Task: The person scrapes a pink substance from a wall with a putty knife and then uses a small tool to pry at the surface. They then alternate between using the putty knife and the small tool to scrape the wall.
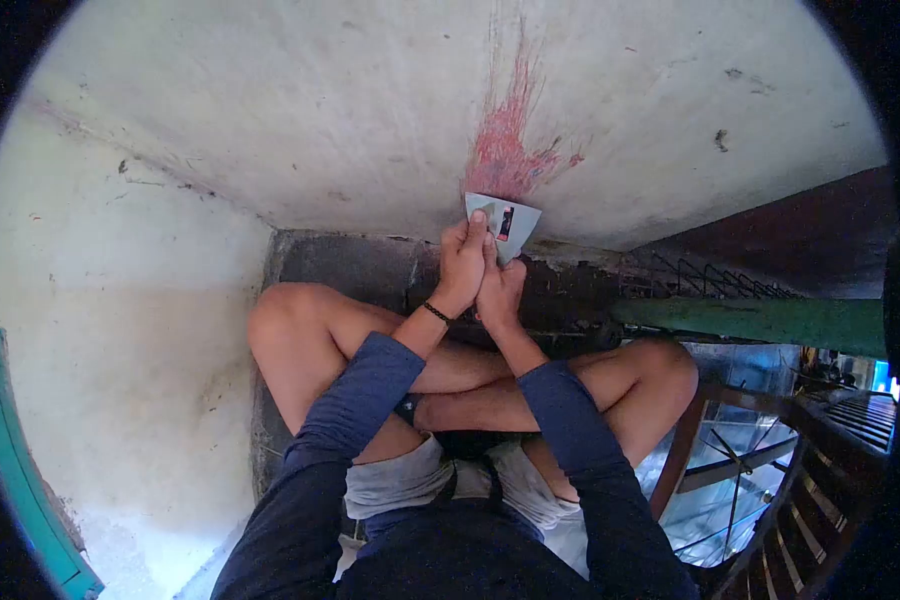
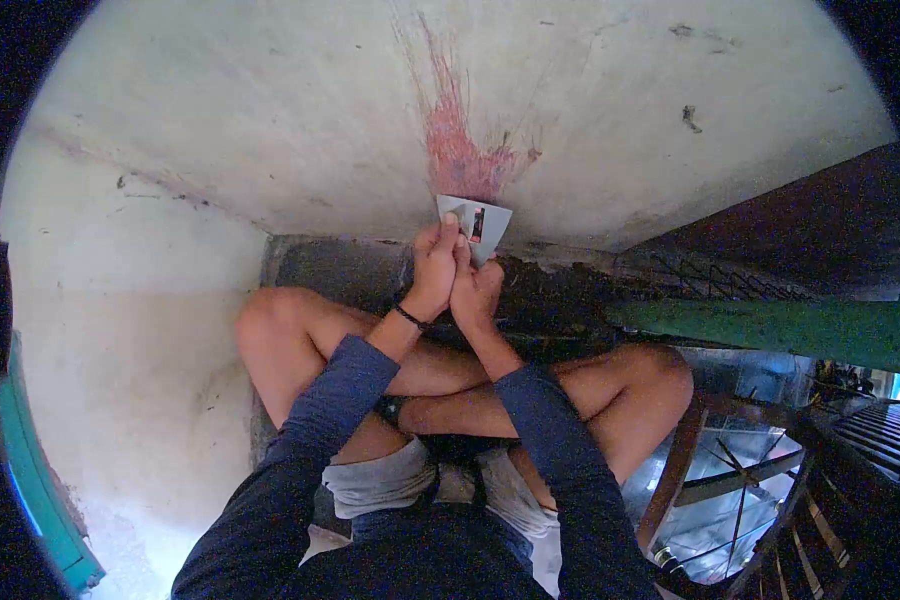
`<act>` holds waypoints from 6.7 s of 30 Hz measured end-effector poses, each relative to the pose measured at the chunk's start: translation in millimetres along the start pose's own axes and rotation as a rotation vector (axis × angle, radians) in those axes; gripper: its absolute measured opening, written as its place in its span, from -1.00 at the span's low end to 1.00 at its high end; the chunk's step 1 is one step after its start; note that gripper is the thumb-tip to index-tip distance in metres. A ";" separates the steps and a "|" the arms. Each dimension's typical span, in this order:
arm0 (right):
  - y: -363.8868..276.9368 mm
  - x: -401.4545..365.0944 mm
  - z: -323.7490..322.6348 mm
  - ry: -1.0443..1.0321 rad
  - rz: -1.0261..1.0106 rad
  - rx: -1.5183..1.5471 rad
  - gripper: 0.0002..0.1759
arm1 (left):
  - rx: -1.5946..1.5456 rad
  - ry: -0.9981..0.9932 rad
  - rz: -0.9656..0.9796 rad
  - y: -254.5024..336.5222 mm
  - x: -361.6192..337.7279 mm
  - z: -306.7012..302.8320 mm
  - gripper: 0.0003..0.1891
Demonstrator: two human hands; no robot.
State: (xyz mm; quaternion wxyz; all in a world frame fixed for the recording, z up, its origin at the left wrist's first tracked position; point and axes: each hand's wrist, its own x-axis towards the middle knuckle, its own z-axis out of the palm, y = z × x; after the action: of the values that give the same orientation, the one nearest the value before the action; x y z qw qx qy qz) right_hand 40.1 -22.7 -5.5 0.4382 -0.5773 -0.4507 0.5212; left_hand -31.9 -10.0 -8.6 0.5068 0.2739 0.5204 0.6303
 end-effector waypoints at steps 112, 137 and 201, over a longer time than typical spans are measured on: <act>-12.6 10.8 -25.4 -0.010 -0.581 -0.797 -0.69 | -0.547 -0.130 -0.431 -15.1 -6.0 8.9 -0.42; 7.5 10.0 -24.2 0.025 -0.644 -0.731 -0.69 | -0.459 -0.254 -0.358 -39.9 0.4 -4.5 -0.45; 7.7 -0.8 -22.1 0.029 -0.465 -0.680 -0.69 | -0.320 -0.140 -0.444 -24.0 -5.0 6.9 -0.27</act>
State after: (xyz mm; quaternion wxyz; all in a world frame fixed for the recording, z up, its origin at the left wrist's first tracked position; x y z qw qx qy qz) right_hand 62.5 -25.9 -11.3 0.3347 -0.5793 -0.7094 0.2217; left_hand -15.7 -13.4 -27.9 0.7041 0.1126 0.4253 0.5574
